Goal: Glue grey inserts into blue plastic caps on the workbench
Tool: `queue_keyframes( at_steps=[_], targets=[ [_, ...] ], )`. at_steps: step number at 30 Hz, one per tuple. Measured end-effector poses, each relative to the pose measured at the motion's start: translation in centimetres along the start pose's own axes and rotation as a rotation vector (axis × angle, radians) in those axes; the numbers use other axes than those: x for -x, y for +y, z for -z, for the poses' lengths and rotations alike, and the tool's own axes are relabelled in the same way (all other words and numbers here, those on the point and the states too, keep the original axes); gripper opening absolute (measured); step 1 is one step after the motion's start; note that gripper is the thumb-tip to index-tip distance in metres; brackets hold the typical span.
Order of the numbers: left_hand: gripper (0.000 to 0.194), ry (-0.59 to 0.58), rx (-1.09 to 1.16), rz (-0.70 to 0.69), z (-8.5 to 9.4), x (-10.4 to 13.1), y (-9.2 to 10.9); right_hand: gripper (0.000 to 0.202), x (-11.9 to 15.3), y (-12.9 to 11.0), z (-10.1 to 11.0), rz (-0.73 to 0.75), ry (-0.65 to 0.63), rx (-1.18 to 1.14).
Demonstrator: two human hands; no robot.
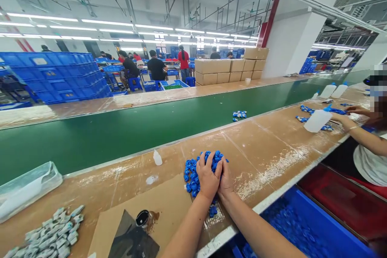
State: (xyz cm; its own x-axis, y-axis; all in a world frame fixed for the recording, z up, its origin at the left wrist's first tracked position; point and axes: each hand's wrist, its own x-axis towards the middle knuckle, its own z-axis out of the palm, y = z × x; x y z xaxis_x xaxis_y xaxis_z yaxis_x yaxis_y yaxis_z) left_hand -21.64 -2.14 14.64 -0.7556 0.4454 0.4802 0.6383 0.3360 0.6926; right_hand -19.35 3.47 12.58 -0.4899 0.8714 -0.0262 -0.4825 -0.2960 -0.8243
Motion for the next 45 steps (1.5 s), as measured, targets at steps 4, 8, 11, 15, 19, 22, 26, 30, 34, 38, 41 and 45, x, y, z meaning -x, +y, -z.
queue_keyframes(
  at_steps=[4,8,11,15,19,22,26,30,34,38,41,45],
  targets=[
    [0.038,0.032,0.040,0.020,-0.3,-0.6,-1.9,0.050,-1.1,0.7,-1.0,0.011,-0.024,0.071],
    [0.039,0.117,0.030,-0.016,-0.8,-0.8,-3.1,0.045,-2.2,0.5,-1.1,0.176,-0.099,0.249],
    [0.037,0.194,-0.050,-0.066,-1.1,-0.8,-3.9,0.037,-3.2,0.6,-0.7,0.371,-0.113,0.520],
    [0.033,0.280,-0.126,-0.138,-1.4,-0.9,-4.6,0.029,-4.3,0.8,-0.2,0.487,-0.130,0.770],
    [0.030,0.328,-0.147,-0.207,-1.4,-0.9,-5.0,0.028,-4.6,0.3,-0.2,0.538,-0.273,0.924],
    [0.030,0.366,-0.114,-0.230,-1.2,-1.0,-5.2,0.033,-4.6,-1.3,0.5,0.516,-0.449,1.054],
    [0.031,0.356,-0.027,-0.188,-0.1,-0.7,-5.2,0.032,-5.2,-4.1,2.8,0.561,-0.530,1.251],
    [0.033,0.275,0.032,-0.161,1.7,1.7,-4.8,0.046,-6.2,-5.1,5.1,0.586,-0.363,1.375],
    [0.041,0.188,-0.069,-0.275,3.8,6.3,-5.3,0.065,-5.4,-3.0,5.7,0.490,-0.317,1.434],
    [0.056,0.110,-0.277,-0.382,5.9,10.3,-7.1,0.072,-2.9,-0.4,4.4,0.471,-0.325,1.472],
    [0.062,0.087,-0.361,-0.428,7.3,11.8,-8.4,0.073,-1.1,0.6,2.9,0.469,-0.275,1.533],
    [0.060,0.113,-0.375,-0.439,8.8,12.7,-9.3,0.069,1.1,1.2,1.0,0.399,-0.210,1.619]
  ],
)
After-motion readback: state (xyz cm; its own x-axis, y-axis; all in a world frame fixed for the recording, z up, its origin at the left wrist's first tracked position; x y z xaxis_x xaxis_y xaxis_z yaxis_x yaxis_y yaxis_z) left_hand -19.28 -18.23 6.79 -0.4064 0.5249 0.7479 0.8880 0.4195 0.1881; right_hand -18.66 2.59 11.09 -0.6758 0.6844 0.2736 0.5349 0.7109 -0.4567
